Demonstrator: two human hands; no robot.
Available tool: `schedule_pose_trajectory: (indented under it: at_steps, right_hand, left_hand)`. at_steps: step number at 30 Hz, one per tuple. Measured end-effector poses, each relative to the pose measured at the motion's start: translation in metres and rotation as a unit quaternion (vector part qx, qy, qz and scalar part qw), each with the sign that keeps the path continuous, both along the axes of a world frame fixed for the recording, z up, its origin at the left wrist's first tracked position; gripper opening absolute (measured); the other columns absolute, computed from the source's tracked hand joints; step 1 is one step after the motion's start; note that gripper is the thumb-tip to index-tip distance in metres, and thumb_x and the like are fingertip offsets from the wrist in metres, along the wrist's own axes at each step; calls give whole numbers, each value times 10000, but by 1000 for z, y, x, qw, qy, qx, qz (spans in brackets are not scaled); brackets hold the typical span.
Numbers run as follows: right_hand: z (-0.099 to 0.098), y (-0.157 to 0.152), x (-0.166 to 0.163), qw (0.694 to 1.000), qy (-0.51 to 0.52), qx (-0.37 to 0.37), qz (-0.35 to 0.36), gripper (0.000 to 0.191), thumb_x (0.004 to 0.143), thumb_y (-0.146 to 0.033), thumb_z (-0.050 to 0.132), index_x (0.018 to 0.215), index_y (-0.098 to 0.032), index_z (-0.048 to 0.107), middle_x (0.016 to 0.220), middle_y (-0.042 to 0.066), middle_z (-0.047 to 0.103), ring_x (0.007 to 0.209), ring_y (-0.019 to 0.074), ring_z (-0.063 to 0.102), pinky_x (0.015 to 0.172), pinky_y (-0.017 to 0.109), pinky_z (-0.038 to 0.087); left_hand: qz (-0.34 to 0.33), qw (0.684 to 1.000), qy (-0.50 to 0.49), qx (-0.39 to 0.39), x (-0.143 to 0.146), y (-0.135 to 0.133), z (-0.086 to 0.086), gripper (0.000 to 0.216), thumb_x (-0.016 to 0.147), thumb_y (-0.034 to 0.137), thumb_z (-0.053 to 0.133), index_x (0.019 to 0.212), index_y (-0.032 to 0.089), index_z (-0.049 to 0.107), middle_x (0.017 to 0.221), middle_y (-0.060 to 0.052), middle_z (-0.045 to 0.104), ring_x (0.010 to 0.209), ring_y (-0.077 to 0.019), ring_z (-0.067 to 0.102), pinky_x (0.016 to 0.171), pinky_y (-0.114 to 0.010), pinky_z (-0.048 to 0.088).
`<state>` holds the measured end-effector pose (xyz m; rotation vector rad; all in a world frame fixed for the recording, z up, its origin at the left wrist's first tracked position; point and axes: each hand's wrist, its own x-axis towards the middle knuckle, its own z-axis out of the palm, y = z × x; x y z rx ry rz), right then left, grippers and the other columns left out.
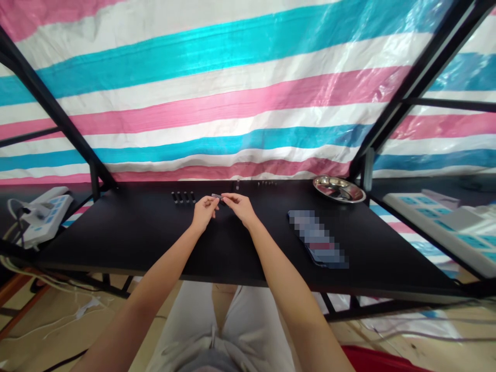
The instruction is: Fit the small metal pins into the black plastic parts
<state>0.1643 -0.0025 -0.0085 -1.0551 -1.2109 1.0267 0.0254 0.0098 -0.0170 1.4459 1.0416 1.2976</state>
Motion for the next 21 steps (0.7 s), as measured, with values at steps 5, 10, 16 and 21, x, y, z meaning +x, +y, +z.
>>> schedule_pose_trajectory:
  at_steps: [5,10,16,21]
  right_hand:
    - [-1,-2,-2,998,-14,-27,50,328,591,-362,722,854,-167,705,787,49,685,676,129,581,635,277,456]
    - [-2,-2,-3,998,-37,-42,31,324,573,-359,722,822,-151,705,779,53,674,649,119,551,572,250,438]
    - [1,-5,0,992,-88,-58,75,302,563,-374,716,756,-143,684,611,0,615,512,80,470,522,242,407]
    - [-4,-4,1,981,-152,-18,120,268,586,-393,690,637,-144,605,557,-25,559,520,87,468,534,238,389]
  left_hand:
    - [11,1000,-8,0,-3,0,3,305,698,429,611,750,134,556,553,29,555,343,-35,413,366,-181,316]
    - [6,1000,15,19,-4,0,2,300,729,438,578,749,139,584,570,21,562,357,-36,421,383,-185,330]
    - [-9,998,51,36,-6,0,0,317,756,461,527,698,152,572,526,39,503,366,-41,421,399,-188,339]
    - [-27,998,57,30,-6,1,-3,251,739,400,554,808,159,562,522,57,487,370,-51,422,396,-186,333]
